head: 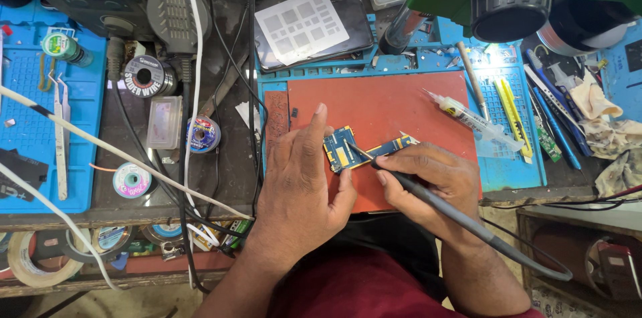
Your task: The person uses a soldering iron to apply solder to multiple points on a small blue circuit board. They hold the board with one hand and manipulate the soldering iron with the other, occasionally applying flux from a syringe.
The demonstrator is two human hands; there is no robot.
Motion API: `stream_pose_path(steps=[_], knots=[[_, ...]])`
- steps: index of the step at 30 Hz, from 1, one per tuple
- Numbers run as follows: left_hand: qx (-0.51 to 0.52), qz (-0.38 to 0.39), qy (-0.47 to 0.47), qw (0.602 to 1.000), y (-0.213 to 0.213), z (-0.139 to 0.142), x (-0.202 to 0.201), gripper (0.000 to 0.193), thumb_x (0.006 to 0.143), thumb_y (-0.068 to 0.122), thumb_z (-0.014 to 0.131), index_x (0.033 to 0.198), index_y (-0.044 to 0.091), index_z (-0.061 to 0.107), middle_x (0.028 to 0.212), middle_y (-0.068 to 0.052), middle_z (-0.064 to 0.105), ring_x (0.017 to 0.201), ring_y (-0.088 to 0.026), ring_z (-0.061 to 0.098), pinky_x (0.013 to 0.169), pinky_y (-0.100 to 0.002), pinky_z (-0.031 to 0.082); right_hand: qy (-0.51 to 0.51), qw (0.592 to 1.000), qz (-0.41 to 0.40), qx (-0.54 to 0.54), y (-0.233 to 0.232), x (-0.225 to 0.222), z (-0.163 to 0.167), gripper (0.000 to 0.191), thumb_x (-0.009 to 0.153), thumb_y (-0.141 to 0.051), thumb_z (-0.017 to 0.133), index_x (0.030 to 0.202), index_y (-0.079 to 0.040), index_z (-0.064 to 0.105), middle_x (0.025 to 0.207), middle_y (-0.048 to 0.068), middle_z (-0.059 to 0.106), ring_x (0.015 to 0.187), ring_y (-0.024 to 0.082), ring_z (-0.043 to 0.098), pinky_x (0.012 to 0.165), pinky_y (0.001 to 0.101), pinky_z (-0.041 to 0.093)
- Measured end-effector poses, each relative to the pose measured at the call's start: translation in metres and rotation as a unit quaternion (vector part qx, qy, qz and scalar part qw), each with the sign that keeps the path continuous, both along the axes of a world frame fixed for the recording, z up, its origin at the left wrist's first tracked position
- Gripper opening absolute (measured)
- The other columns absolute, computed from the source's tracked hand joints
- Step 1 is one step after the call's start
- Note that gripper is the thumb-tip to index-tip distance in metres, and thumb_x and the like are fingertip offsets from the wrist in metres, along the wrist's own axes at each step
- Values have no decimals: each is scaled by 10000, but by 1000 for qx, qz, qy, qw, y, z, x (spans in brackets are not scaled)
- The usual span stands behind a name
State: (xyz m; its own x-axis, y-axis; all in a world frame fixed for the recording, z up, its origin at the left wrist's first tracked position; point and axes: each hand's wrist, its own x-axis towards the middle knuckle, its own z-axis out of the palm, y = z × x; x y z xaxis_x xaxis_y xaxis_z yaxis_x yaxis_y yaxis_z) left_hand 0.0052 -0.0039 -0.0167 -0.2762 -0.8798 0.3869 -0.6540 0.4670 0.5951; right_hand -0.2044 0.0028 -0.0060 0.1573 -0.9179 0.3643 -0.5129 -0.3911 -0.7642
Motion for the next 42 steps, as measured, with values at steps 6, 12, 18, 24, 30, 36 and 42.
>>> stream_pose_path(steps=[6,12,18,24,30,36,42], knots=[[2,-1,9,1000,0,1,0,914,868,192,747,1563,-56,207,1312,-181,579,1207,-342,534,1088,-503,417,7,1000,-10,10,0,1,-1,227,795,-45,822,1019,-42,779,895,87,765,736,119,726,605,232,542],[3,2,4,1000,0,3,0,909,854,191,750,1554,-59,226,1304,-183,585,1201,-346,532,1085,-503,415,9,1000,-8,11,0,1,-1,243,800,-46,820,1038,-38,774,922,93,767,760,122,735,629,231,560],[-4,10,0,1000,0,4,-1,895,860,191,749,1553,-54,237,1308,-168,586,1216,-346,530,1086,-503,414,-2,1000,-10,10,-1,1,-1,244,800,-41,814,1040,-38,773,934,97,768,769,129,739,639,232,560],[2,2,-1,1000,0,3,0,893,870,197,745,1550,-64,228,1304,-184,578,1206,-339,530,1077,-507,414,9,1000,-17,16,-1,1,0,242,798,-51,816,1037,-42,777,904,90,764,736,122,729,607,231,545],[5,2,0,1000,0,3,0,902,865,200,749,1552,-63,226,1301,-176,586,1196,-335,536,1077,-507,418,4,999,-16,27,-1,1,2,230,798,-58,814,1025,-45,779,891,85,769,711,120,726,587,235,537],[2,2,0,1000,-1,3,0,894,868,200,746,1552,-63,234,1298,-178,588,1203,-336,532,1085,-502,418,0,1000,-15,24,-1,1,1,228,800,-59,812,1025,-46,777,890,85,767,718,126,727,595,238,539],[2,0,3,1000,-1,4,0,897,856,197,747,1547,-68,241,1301,-183,586,1200,-346,529,1083,-508,414,7,1000,-10,17,-1,2,1,225,806,-63,811,1027,-47,777,902,89,773,737,127,741,612,236,553]])
